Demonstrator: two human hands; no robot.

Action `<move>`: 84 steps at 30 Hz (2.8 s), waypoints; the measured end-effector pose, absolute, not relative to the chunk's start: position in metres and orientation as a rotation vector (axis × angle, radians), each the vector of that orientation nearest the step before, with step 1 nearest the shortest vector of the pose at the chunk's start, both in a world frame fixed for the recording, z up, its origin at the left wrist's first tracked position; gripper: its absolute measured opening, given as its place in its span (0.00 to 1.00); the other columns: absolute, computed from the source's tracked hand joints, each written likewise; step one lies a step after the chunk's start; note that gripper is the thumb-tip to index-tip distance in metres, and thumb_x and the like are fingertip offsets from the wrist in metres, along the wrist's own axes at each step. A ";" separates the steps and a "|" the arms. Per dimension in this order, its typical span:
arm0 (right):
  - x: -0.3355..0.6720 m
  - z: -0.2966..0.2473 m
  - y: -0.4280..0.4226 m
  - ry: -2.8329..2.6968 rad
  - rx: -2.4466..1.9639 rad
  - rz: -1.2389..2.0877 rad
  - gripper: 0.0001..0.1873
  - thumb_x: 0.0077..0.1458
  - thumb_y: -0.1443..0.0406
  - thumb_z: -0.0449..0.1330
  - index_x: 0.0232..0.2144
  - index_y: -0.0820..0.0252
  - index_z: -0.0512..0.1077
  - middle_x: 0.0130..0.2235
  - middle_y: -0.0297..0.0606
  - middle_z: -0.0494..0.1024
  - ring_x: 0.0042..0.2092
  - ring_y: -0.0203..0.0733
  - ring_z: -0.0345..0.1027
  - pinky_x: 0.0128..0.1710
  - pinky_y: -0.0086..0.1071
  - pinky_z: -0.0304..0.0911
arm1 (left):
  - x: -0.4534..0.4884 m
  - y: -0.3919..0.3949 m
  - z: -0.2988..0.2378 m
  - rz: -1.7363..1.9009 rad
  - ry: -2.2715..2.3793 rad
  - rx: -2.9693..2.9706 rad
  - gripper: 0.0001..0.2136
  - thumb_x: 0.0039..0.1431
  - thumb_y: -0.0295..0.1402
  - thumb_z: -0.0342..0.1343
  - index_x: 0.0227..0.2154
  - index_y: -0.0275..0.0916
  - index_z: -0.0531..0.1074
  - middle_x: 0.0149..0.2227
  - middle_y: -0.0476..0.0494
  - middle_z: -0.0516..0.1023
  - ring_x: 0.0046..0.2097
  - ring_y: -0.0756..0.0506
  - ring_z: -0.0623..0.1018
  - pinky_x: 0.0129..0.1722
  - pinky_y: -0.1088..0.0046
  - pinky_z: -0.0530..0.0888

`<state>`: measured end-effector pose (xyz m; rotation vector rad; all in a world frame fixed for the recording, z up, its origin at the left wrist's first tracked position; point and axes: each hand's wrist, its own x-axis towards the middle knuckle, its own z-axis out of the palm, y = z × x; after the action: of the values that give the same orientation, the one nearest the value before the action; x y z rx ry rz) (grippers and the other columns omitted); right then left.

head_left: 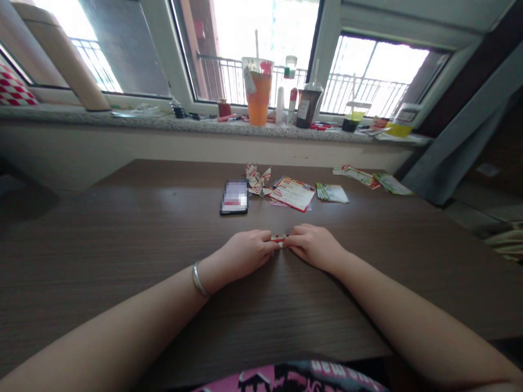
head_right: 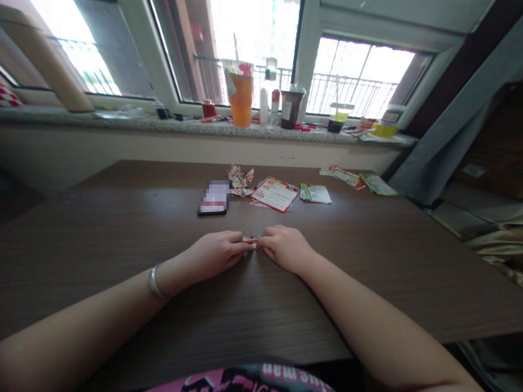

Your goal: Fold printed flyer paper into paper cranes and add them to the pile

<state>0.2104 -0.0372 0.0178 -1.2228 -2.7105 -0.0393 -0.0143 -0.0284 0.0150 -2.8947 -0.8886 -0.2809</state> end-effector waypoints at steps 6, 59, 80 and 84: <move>0.205 0.026 -0.042 -2.800 -1.285 -0.064 0.14 0.63 0.65 0.51 0.41 0.55 0.77 0.37 0.40 0.75 0.38 0.38 0.66 0.37 0.29 0.56 | -0.013 -0.030 0.015 -0.251 -0.896 -2.865 0.14 0.63 0.30 0.49 0.49 0.45 0.72 0.35 0.45 0.74 0.35 0.47 0.75 0.33 0.74 0.71; 0.227 0.028 -0.028 -2.687 -1.274 0.460 0.10 0.57 0.62 0.58 0.37 0.52 0.80 0.40 0.36 0.78 0.41 0.41 0.71 0.41 0.31 0.62 | -0.022 -0.029 0.027 -0.116 -0.858 -2.898 0.09 0.62 0.29 0.49 0.31 0.37 0.75 0.34 0.43 0.75 0.36 0.45 0.74 0.38 0.69 0.72; 0.217 0.006 -0.025 -2.478 -1.338 0.325 0.08 0.58 0.61 0.57 0.31 0.58 0.73 0.30 0.33 0.74 0.32 0.36 0.65 0.30 0.28 0.54 | -0.019 -0.029 0.015 -0.246 -0.821 -2.884 0.16 0.64 0.34 0.47 0.53 0.47 0.69 0.38 0.44 0.72 0.38 0.45 0.73 0.37 0.68 0.71; 0.215 0.006 -0.027 -2.505 -1.237 0.175 0.07 0.56 0.60 0.60 0.30 0.58 0.73 0.33 0.35 0.74 0.34 0.37 0.66 0.33 0.28 0.56 | -0.018 -0.027 0.013 -0.303 -0.796 -2.871 0.15 0.64 0.32 0.48 0.51 0.46 0.71 0.38 0.44 0.72 0.38 0.45 0.72 0.37 0.69 0.72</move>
<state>0.2150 -0.0271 0.0065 -1.2368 -2.5052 0.1750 -0.0182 -0.0275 0.0134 -2.8708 -0.7961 -0.3027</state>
